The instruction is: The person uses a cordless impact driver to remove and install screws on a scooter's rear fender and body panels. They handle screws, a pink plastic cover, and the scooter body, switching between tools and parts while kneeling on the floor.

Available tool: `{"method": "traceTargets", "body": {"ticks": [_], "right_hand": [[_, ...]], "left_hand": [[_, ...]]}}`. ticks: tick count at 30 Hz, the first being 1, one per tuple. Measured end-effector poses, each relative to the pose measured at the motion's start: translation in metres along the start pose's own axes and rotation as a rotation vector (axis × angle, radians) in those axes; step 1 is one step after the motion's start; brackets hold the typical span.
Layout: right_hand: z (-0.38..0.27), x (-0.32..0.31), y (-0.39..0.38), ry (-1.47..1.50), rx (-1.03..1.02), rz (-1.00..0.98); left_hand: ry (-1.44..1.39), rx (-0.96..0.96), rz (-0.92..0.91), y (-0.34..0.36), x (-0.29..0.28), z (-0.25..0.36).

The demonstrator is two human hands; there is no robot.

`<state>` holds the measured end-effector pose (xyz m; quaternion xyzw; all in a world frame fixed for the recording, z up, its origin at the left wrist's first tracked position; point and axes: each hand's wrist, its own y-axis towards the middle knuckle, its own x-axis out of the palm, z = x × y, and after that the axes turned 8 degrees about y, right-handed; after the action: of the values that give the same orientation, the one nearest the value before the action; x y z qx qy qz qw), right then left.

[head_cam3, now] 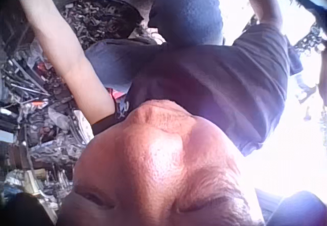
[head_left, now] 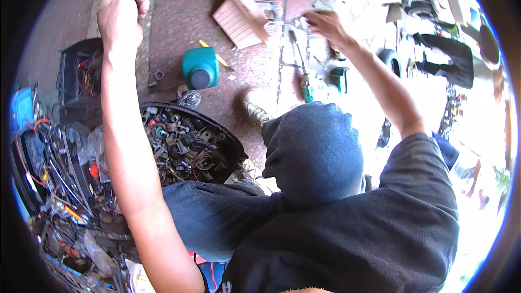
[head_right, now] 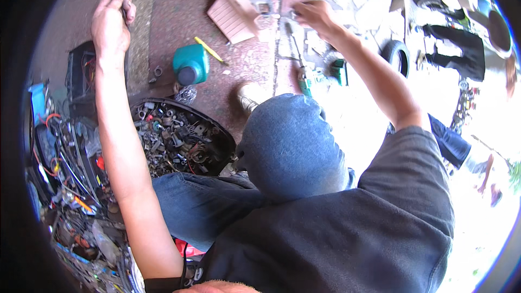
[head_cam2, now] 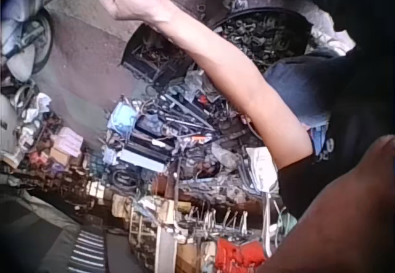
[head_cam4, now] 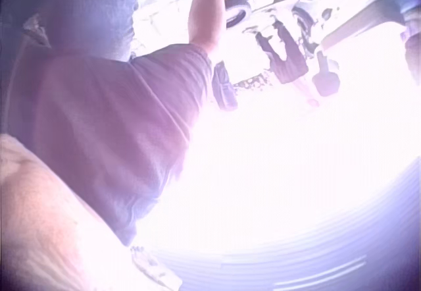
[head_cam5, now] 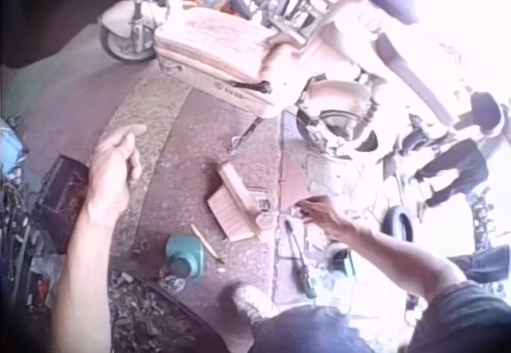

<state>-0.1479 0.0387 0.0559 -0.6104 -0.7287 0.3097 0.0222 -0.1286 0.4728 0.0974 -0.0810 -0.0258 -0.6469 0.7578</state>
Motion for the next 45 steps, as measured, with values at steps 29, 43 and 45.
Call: {"method": "traceTargets", "body": {"ticks": [29,43,45], "right_hand": [[0.205,-0.125,-0.095,-0.718,-0.409,-0.535],[0.08,-0.251,-0.073,-0.823,-0.669,-0.594],[0.074,-0.256,-0.072,-0.849,-0.557,-0.512]], "left_hand": [[0.947,-0.749,-0.085,-0.163,0.353,-0.283],[1.63,-0.678,-0.173,-0.115,0.366,-0.22],[1.645,-0.666,-0.212,-0.111,0.367,-0.224]]}}
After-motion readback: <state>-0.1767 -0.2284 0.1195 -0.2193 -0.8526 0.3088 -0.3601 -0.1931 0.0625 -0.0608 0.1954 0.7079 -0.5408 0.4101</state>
